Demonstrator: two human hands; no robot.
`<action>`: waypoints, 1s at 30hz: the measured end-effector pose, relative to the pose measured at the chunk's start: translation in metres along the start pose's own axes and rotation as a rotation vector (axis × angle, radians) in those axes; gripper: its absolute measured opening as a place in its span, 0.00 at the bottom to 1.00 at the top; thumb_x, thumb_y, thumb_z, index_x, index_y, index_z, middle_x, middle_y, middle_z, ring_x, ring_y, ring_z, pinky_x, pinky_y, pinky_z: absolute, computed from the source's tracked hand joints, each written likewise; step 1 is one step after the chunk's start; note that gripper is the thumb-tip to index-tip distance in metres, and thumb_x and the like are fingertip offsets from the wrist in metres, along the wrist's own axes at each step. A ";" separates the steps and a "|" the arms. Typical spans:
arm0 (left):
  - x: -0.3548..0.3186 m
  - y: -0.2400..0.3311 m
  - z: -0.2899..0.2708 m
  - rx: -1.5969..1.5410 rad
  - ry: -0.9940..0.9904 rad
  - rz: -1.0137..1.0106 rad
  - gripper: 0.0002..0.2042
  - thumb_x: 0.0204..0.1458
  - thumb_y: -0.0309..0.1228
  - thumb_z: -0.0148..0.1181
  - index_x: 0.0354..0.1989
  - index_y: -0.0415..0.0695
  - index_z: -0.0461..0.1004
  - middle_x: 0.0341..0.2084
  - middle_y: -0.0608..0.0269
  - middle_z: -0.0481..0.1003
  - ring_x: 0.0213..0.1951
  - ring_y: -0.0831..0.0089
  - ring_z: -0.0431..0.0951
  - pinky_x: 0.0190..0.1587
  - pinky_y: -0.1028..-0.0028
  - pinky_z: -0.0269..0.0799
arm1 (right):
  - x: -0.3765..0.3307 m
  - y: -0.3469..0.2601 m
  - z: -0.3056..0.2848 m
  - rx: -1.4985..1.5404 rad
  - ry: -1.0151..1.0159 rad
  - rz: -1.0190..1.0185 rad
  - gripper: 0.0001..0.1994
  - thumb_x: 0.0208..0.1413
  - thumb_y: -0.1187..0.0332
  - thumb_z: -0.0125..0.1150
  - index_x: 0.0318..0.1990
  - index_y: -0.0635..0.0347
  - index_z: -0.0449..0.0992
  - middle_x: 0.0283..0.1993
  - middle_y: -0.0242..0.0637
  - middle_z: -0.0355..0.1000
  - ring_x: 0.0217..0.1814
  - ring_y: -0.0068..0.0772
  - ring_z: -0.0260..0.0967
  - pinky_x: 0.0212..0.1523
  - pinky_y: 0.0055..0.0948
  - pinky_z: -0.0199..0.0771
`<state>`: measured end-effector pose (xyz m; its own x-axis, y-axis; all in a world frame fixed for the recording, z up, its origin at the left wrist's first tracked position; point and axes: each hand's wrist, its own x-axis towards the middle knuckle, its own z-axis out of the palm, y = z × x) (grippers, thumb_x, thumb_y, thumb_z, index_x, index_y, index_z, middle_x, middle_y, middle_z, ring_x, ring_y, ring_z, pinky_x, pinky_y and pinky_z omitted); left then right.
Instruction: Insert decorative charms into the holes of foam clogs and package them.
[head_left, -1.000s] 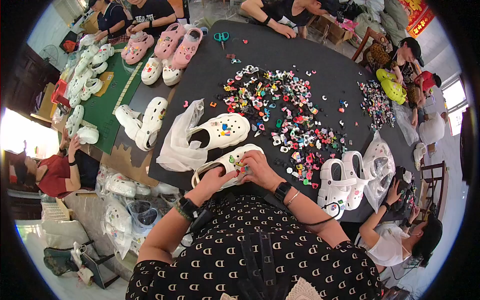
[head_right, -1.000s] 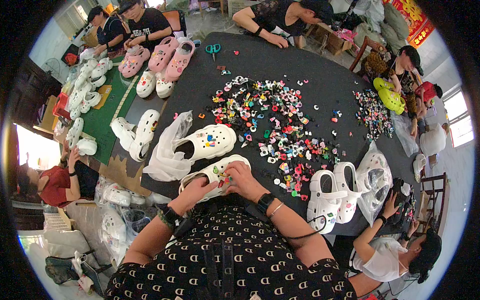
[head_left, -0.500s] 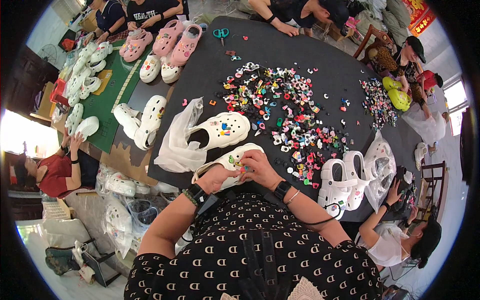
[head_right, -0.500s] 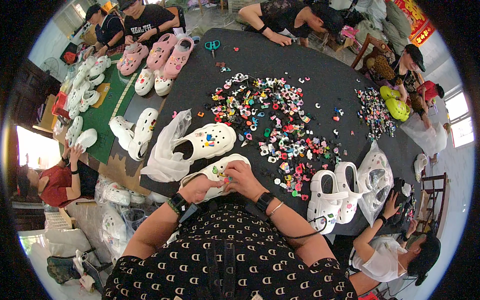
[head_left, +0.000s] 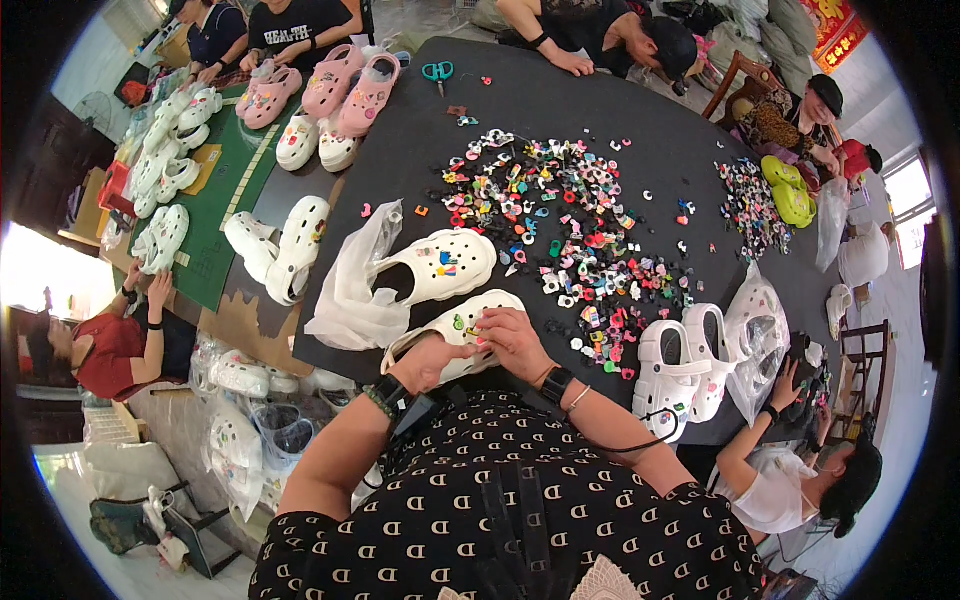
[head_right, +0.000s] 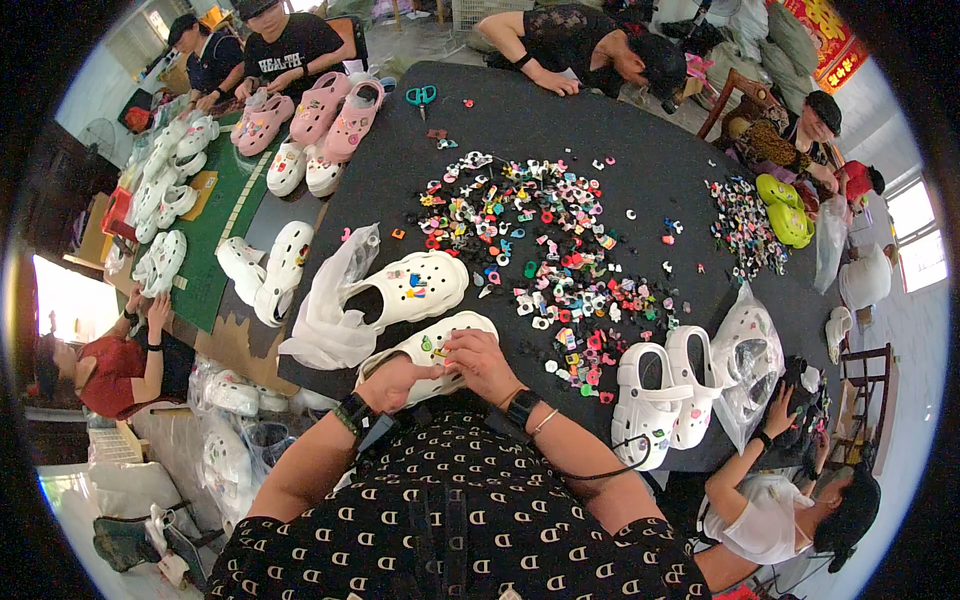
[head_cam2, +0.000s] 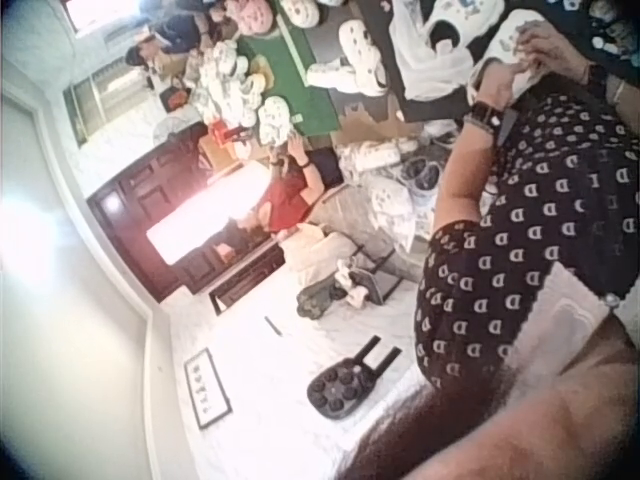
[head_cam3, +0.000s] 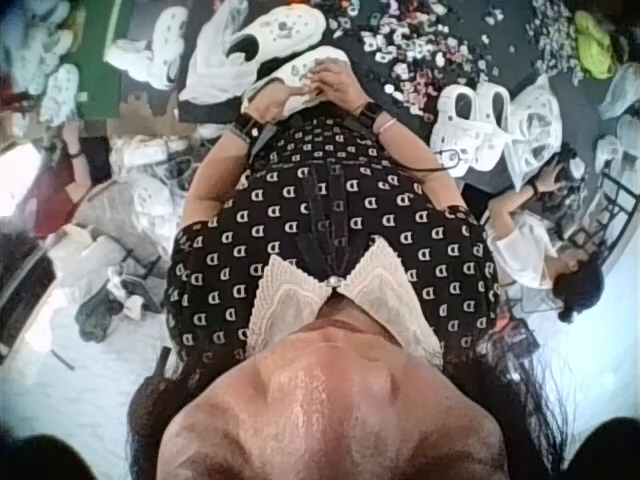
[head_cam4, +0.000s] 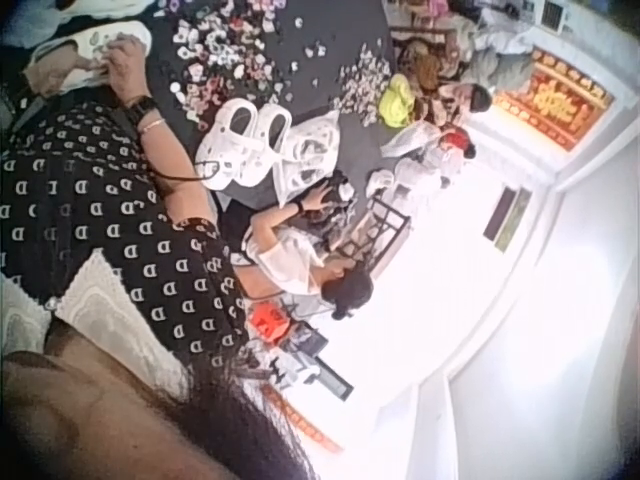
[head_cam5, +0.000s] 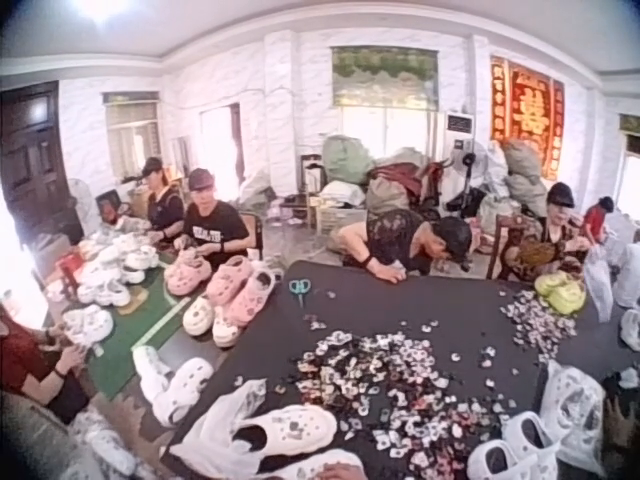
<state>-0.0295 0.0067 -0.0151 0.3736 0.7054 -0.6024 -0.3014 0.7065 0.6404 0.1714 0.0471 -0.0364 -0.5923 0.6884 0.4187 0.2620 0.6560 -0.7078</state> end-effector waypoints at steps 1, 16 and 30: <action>0.001 -0.003 -0.002 -0.002 0.004 0.002 0.21 0.51 0.21 0.61 0.55 0.40 0.68 0.47 0.65 0.74 0.48 0.75 0.74 0.51 0.74 0.69 | 0.000 -0.002 0.001 0.010 0.014 0.022 0.09 0.43 0.74 0.67 0.34 0.54 0.77 0.46 0.31 0.74 0.58 0.39 0.66 0.57 0.38 0.62; -0.022 -0.005 0.005 0.517 0.005 0.340 0.23 0.51 0.19 0.57 0.58 0.39 0.66 0.49 0.58 0.74 0.50 0.70 0.75 0.54 0.71 0.69 | 0.007 0.032 -0.039 0.450 0.410 0.490 0.04 0.57 0.74 0.59 0.37 0.64 0.77 0.32 0.31 0.76 0.33 0.17 0.71 0.37 0.19 0.70; -0.010 0.003 0.008 -0.486 -0.052 -0.021 0.17 0.61 0.33 0.50 0.54 0.36 0.66 0.45 0.55 0.75 0.46 0.65 0.77 0.51 0.66 0.74 | 0.031 -0.023 -0.028 -0.171 -0.208 0.074 0.28 0.29 0.65 0.76 0.44 0.48 0.73 0.50 0.32 0.65 0.60 0.40 0.57 0.58 0.42 0.54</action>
<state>-0.0274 0.0014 -0.0030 0.4231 0.6958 -0.5804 -0.6636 0.6741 0.3244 0.1682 0.0623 0.0087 -0.7061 0.6693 0.2312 0.4246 0.6615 -0.6182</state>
